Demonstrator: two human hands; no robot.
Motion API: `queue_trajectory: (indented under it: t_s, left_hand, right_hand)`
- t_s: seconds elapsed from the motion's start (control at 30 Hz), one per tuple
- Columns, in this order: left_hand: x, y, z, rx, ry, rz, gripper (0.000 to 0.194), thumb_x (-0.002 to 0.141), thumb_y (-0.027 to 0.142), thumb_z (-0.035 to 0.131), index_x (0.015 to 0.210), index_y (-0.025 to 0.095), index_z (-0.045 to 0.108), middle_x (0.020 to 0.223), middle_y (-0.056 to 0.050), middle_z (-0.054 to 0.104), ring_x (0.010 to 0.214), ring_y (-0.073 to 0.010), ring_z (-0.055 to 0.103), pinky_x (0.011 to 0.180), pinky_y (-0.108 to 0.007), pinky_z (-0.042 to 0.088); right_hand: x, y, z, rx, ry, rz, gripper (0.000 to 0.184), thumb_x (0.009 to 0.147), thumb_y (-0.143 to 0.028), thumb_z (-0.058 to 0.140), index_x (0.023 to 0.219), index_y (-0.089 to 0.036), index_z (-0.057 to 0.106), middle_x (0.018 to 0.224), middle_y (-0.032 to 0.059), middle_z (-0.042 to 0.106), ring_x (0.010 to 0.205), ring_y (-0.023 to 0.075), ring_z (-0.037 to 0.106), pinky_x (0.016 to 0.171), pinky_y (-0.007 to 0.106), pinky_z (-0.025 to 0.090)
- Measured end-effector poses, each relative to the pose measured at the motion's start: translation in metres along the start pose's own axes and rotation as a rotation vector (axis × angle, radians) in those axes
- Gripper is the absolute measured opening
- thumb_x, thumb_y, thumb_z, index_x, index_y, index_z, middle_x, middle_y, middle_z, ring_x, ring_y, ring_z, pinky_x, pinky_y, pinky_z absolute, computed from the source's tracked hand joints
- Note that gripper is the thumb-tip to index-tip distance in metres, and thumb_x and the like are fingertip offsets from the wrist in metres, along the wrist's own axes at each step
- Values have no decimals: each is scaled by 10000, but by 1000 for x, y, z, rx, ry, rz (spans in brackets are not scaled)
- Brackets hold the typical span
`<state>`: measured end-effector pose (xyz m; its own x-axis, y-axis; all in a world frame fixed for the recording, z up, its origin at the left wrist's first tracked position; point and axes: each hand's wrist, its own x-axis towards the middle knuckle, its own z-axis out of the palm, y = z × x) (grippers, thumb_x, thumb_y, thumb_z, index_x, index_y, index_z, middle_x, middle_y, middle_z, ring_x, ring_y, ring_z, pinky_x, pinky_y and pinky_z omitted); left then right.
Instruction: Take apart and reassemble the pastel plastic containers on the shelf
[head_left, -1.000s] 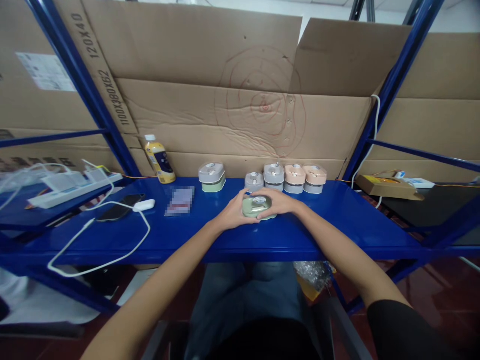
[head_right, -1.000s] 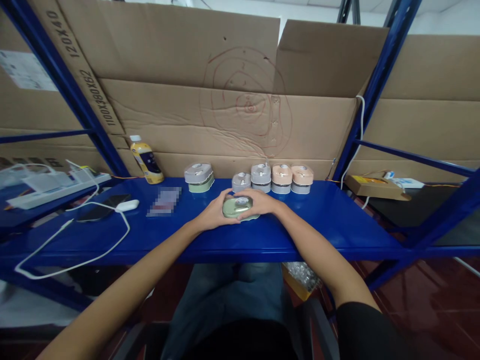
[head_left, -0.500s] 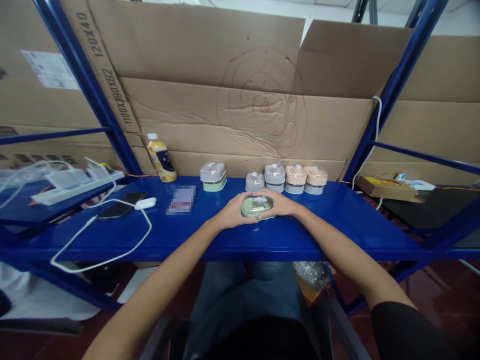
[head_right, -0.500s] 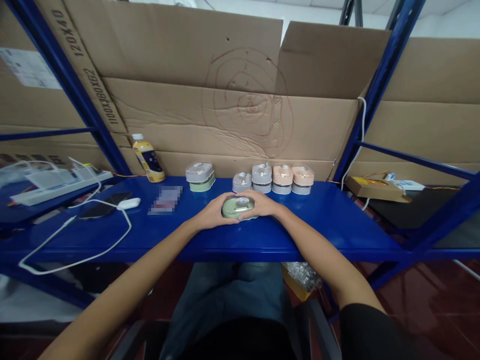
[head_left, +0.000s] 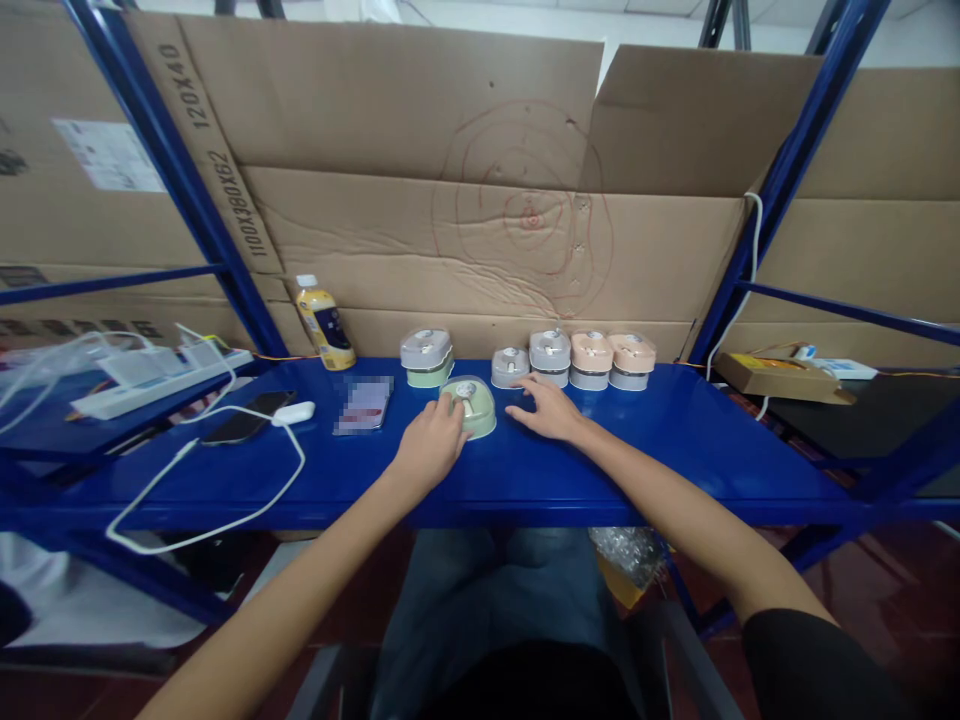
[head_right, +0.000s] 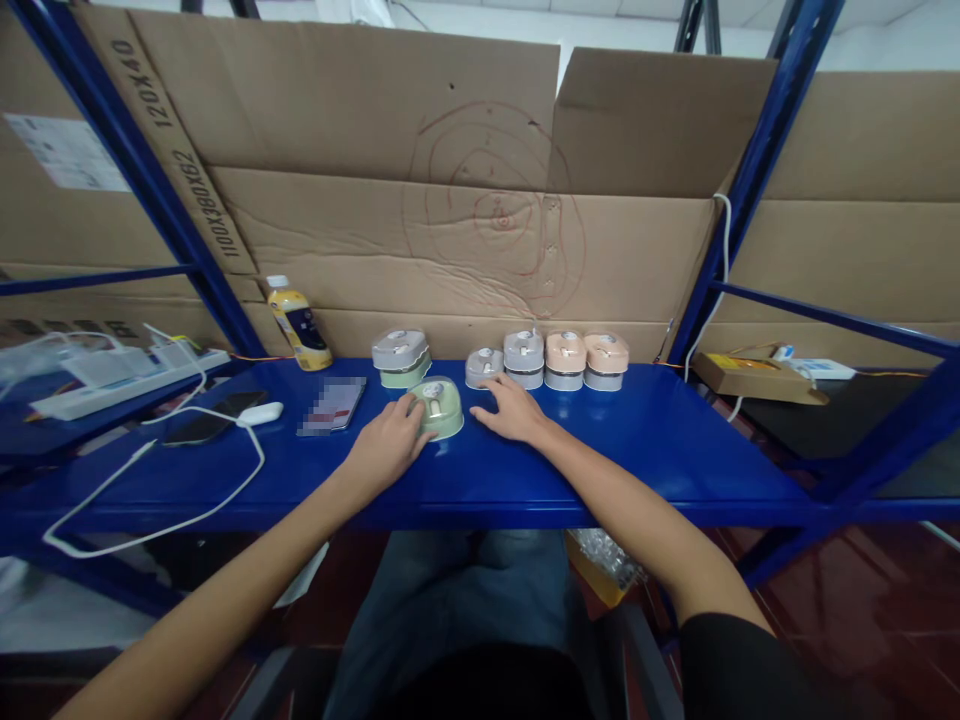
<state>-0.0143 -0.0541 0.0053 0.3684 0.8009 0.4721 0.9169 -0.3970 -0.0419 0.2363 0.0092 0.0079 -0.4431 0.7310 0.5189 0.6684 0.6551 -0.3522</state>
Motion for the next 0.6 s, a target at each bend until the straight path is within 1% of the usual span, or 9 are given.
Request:
queue_trajectory:
  t_s: [0.1,0.17,0.23,0.33,0.43,0.5,0.53,0.57,0.6]
  left_hand:
    - [36,-12,11,34,-71,-6,365,958,217,512,1310,147,579,1371,-241,565,1165,-395,630,942,-494,559]
    - [59,-23,20,49,-93,-25,390,950,180,489,1332,144,562,1352,-231,578,1181,-366,634,964,-461,551]
    - [80,-33,29,31,-108,-44,451,896,114,497,1343,133,555,1346,-231,584,1208,-348,628,1007,-451,529]
    - [103,-46,38,-26,-122,-56,451,884,154,525,1332,127,564,1325,-224,601,1237,-347,619,1060,-464,496]
    - [115,-52,39,-47,-115,-32,399,893,183,521,1278,121,606,1311,-230,615,1314,-363,566,1132,-497,432]
    - [119,-55,35,-56,-66,19,424,868,165,532,1281,116,615,1384,-246,578,1426,-375,461,1199,-517,351]
    - [120,-56,32,-55,-17,38,455,856,162,543,1304,114,606,1438,-250,541,1476,-380,398,1225,-528,306]
    - [121,-57,30,-47,49,32,488,852,172,555,1336,112,588,1491,-252,497,1510,-389,343,1240,-545,270]
    - [122,-59,27,-32,128,-15,523,859,200,570,1374,108,559,1534,-258,451,1527,-406,305,1242,-569,249]
  right_hand:
    - [-1,7,-4,0,-6,45,389,918,-400,712,1233,-176,666,1159,104,636,981,229,663,918,411,538]
    - [-1,11,-6,7,6,61,364,918,-390,712,1208,-174,674,1143,98,642,958,218,663,915,405,536]
    - [-1,12,-7,11,17,61,344,917,-386,714,1191,-181,678,1134,91,646,948,210,660,928,405,529]
    - [-1,9,-8,10,3,57,336,920,-390,714,1180,-180,683,1110,87,646,946,208,659,935,404,523]
    - [-1,5,-9,2,-29,59,336,922,-393,714,1170,-168,689,1081,89,648,949,216,657,930,405,520]
    - [-2,4,-9,0,-35,54,324,923,-394,716,1159,-173,693,1072,87,651,955,219,655,925,403,518]
    - [-2,4,-10,2,-33,48,315,924,-394,717,1152,-178,694,1069,84,653,960,219,655,925,401,517]
    - [-2,4,-10,6,-31,43,307,925,-395,718,1147,-184,695,1066,81,655,965,220,655,928,401,516]
    - [-2,4,-10,9,-30,38,304,927,-396,717,1146,-186,695,1064,80,657,972,222,656,934,403,514]
